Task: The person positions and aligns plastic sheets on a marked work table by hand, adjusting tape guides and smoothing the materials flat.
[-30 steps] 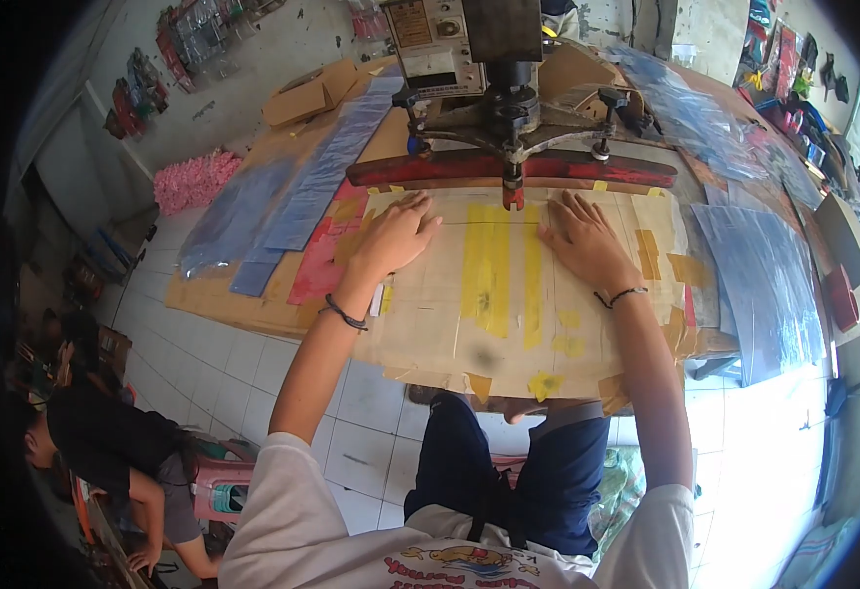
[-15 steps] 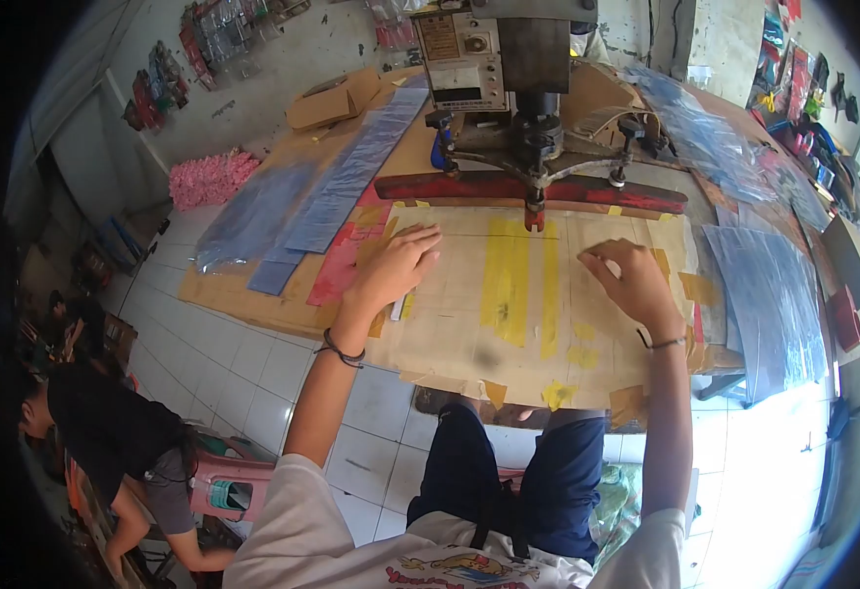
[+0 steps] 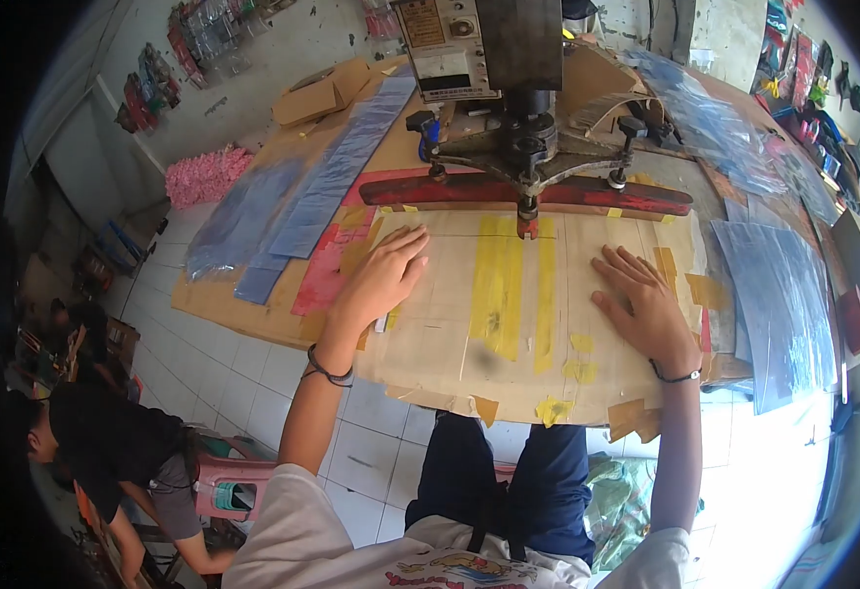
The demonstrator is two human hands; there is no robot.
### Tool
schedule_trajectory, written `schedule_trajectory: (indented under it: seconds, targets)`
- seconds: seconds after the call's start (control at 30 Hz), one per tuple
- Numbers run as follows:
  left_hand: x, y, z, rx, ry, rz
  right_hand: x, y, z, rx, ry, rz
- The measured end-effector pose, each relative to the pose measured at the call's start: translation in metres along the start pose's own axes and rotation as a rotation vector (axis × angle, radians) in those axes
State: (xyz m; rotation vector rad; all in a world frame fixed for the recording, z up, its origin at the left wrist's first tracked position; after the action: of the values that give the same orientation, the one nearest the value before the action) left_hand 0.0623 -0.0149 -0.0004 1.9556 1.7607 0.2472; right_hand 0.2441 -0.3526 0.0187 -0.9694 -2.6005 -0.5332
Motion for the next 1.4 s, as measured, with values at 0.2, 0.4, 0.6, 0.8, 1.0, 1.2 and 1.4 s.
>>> schedule_trajectory:
  seconds: [0.2,0.4,0.6,0.8,1.0,1.2,1.4]
  targets:
    - [-0.002,0.0017,-0.0038,0.045,-0.033,-0.02,-0.0014,-0.0001,0.0017,0.003,-0.001,0.0]
    - [-0.0025,0.0012,-0.004,0.043,-0.035,-0.028,-0.0036,0.0003,0.0028,0.002,0.003,0.001]
    - [-0.0033,0.0019,-0.0037,0.043,-0.021,-0.037,-0.001,0.0011,0.0006,0.001,-0.001,0.0]
    - [-0.0048,0.0028,-0.0042,0.055,-0.013,-0.045,0.0005,0.0015,-0.0002,0.004,0.01,0.003]
    - [-0.0038,0.0019,-0.0019,0.066,0.032,-0.03,0.0011,0.0027,-0.0005,0.02,-0.003,0.008]
    - [-0.0052,0.0033,-0.0037,0.071,0.011,-0.042,0.0014,0.0036,0.0,0.035,-0.014,0.026]
    - [-0.0063,0.0041,-0.0049,0.08,0.004,-0.052,0.0034,0.0042,-0.0019,0.042,-0.014,0.021]
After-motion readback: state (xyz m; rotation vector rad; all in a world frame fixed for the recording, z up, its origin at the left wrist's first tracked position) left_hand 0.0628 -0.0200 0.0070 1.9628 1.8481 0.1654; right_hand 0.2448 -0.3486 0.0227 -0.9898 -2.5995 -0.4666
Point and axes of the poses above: each hand's wrist, its own y-axis towards the middle knuckle, its own z-axis out of the palm, x = y × z, the point moved 1 cm from there along y, towards the middle knuckle, and after that the axes turned 12 degrees about z, right-handed, at the moved point
